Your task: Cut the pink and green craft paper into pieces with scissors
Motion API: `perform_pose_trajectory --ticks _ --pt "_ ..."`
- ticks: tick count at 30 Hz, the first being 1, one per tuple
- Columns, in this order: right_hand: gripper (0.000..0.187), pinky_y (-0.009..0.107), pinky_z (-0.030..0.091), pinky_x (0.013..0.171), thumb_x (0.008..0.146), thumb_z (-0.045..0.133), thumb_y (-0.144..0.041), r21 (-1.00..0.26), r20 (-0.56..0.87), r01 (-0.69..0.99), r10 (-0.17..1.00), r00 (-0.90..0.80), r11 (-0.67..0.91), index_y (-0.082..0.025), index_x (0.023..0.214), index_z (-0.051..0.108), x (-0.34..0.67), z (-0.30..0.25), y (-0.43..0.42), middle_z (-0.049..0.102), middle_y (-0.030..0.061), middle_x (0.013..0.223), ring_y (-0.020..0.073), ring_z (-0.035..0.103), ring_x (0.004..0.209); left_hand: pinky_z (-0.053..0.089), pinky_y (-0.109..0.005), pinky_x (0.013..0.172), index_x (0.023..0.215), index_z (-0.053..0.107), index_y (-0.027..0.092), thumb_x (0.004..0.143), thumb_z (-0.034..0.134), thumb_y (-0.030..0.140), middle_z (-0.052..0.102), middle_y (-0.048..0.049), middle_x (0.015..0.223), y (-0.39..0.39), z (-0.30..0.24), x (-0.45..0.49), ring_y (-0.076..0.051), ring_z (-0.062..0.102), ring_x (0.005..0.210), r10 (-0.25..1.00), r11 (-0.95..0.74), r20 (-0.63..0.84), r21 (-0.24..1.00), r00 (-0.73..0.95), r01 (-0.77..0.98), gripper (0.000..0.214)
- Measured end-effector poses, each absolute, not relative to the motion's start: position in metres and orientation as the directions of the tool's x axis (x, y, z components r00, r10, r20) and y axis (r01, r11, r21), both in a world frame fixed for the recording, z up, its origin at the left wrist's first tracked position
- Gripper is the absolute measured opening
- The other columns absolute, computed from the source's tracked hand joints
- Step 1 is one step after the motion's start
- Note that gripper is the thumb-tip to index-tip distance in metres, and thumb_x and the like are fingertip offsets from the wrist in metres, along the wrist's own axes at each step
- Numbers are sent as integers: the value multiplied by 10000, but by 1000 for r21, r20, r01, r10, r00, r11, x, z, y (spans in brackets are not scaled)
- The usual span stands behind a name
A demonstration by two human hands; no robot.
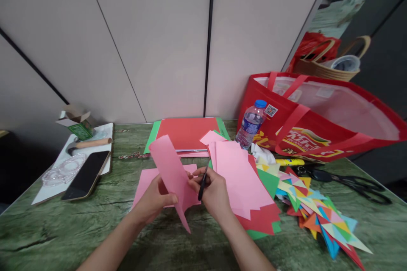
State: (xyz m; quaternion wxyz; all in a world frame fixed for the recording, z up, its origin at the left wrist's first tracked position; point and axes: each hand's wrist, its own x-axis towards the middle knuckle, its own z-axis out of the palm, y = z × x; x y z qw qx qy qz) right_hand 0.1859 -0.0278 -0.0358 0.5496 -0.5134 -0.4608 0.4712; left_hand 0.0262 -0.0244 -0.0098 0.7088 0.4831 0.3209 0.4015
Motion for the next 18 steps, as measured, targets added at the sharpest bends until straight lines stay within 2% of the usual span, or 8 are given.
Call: perform_pose_trajectory --ticks 4,10,14,18 --pt "307 268 478 539 532 787 -306 -998 56 15 983 173 54 -176 724 587 185 -38 -27 650 9 595 172 618 575 471 -309 720 1060 545 171 558 779 300 653 -76 970 -22 -14 27 -231 593 864 939 183 -115 965 325 -188 569" --pt "327 262 458 497 529 773 -341 -997 60 -26 931 360 75 -170 730 580 198 -31 -20 639 1 576 146 582 518 481 -342 753 1070 542 149 489 810 247 646 -121 1056 -14 -7 20 -268 589 939 984 155 -134 971 121 -182 648" --pt "340 258 457 507 525 785 -312 -994 33 -82 896 443 77 -171 756 577 212 -29 -16 648 4 613 131 571 523 483 -334 767 976 599 170 525 790 172 680 -85 977 -8 -2 10 -223 613 891 991 117 -97 966 96 -229 490" --pt "369 242 434 473 515 794 -306 -988 14 -126 875 485 86 -169 778 575 216 -31 -14 628 -3 609 119 545 509 495 -308 673 870 656 147 578 765 227 710 -67 842 -5 2 2 -184 635 714 979 196 -180 957 92 -214 321"
